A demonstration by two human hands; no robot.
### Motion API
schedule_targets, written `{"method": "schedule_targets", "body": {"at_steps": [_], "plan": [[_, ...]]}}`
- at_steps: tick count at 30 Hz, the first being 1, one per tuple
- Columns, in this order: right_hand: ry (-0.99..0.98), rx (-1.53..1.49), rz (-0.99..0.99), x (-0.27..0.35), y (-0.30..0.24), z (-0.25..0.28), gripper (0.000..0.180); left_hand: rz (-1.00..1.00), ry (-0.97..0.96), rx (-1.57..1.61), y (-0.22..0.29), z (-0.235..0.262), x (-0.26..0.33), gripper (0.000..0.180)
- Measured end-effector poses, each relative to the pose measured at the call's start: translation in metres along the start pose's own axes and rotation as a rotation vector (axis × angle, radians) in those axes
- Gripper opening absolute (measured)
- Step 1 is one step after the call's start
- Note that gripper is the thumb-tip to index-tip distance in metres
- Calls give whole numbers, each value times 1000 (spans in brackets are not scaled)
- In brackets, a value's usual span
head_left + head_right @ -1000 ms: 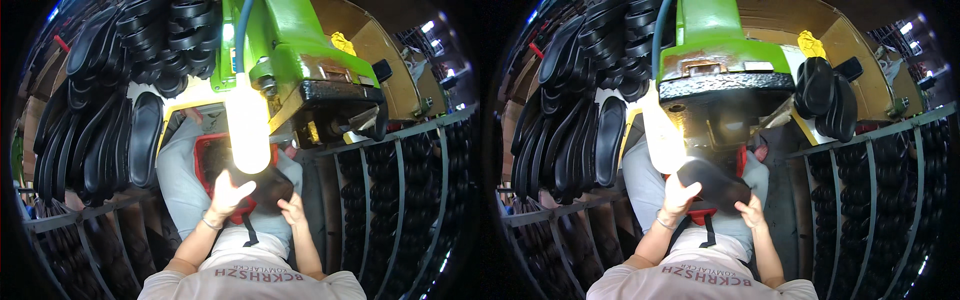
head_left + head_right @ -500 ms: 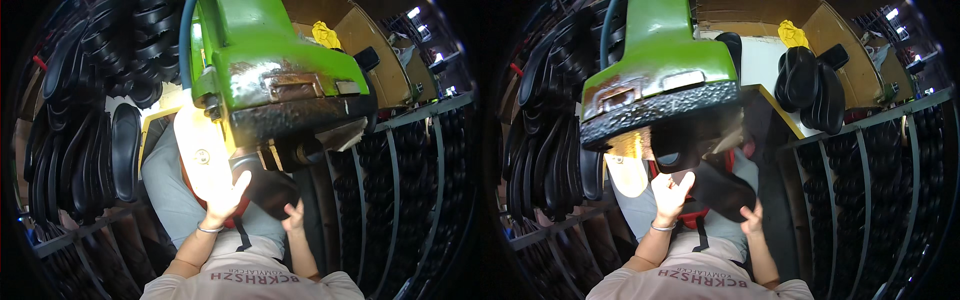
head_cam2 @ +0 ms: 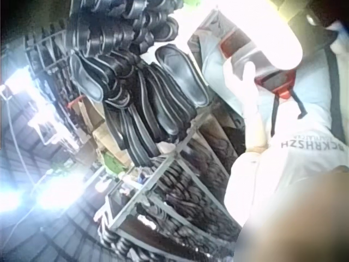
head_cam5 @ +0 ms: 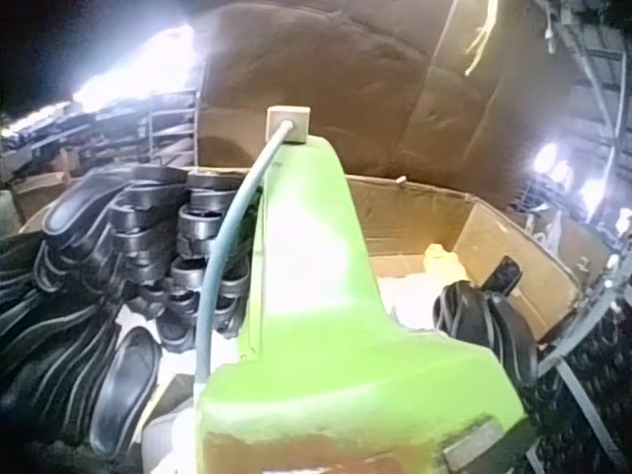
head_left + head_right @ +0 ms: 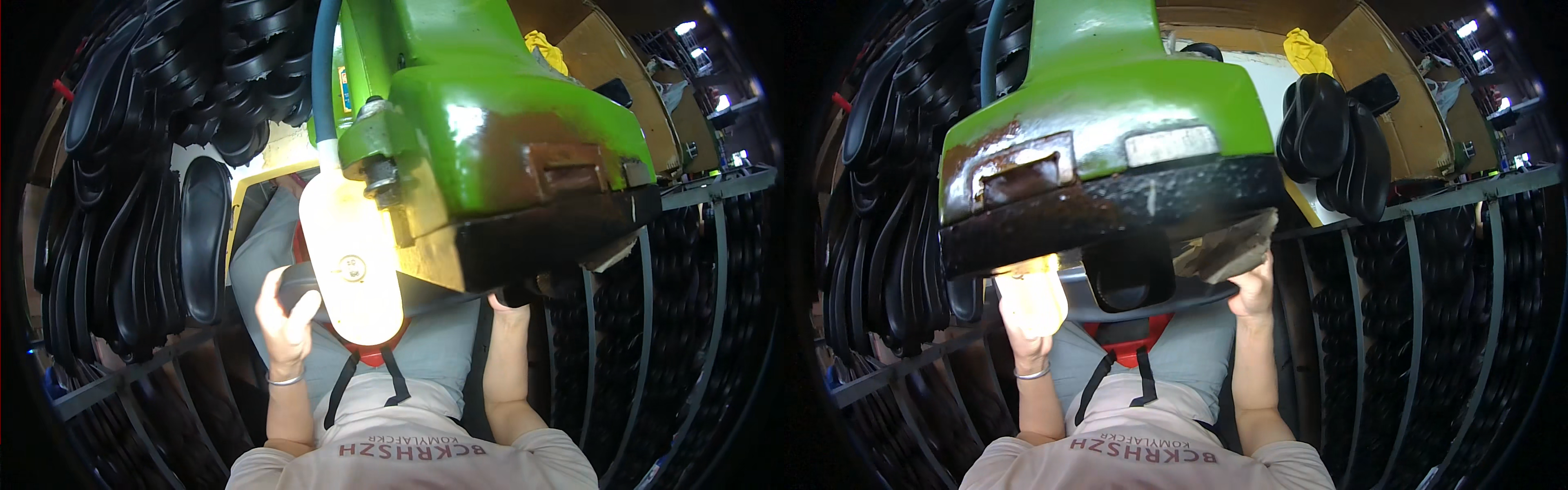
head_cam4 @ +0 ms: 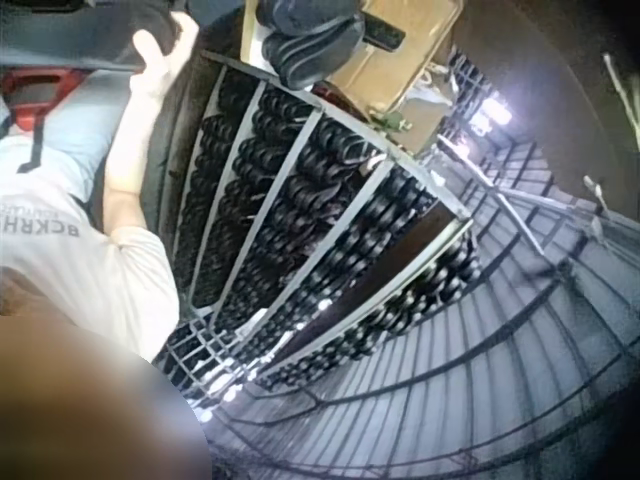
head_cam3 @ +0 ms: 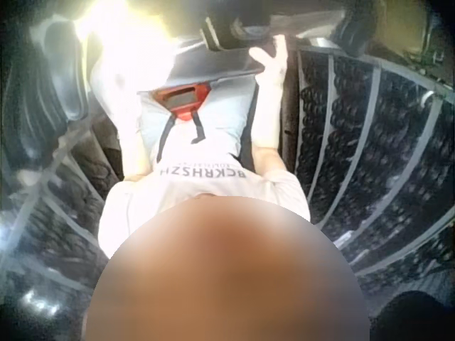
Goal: Shaving or grinding the edges of rubber shoe soles using a stationary industrial grinding machine.
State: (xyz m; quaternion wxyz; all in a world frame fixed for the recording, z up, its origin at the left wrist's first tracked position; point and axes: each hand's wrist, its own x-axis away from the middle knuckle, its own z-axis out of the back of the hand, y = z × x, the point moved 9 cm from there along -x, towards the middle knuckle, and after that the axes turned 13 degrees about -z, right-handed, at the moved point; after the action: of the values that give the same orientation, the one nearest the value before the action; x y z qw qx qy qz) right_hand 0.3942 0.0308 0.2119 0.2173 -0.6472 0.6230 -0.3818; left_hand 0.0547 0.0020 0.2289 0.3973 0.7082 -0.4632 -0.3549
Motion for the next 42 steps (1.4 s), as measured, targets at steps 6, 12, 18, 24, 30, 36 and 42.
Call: {"method": "schedule_targets", "body": {"at_steps": [6, 12, 18, 24, 30, 36, 42], "plan": [[-121, 255, -103, -2, 16, -86, 44, 257, 99, 103, -19, 73, 40, 37], [-319, 907, 353, -5, 15, -126, 35, 391, -694, -154, -33, 2, 53, 49], [62, 610, 25, 7, 48, -94, 39, 0, -534, -245, -41, -67, -10, 13], [-35, 480, -243, 69, 123, -36, 36, -371, -662, -900, -8, -116, 1, 28], [-94, 468, -305, 86, 170, -28, 37, -467, -611, -1017, -16, -131, -10, 33], [-212, 434, -475, 96, 202, -28, 39, -353, -570, -930, -28, -111, -10, 27], [-308, 479, -592, 112, 202, -24, 37, -321, -451, -705, -8, -84, 1, 18]]}}
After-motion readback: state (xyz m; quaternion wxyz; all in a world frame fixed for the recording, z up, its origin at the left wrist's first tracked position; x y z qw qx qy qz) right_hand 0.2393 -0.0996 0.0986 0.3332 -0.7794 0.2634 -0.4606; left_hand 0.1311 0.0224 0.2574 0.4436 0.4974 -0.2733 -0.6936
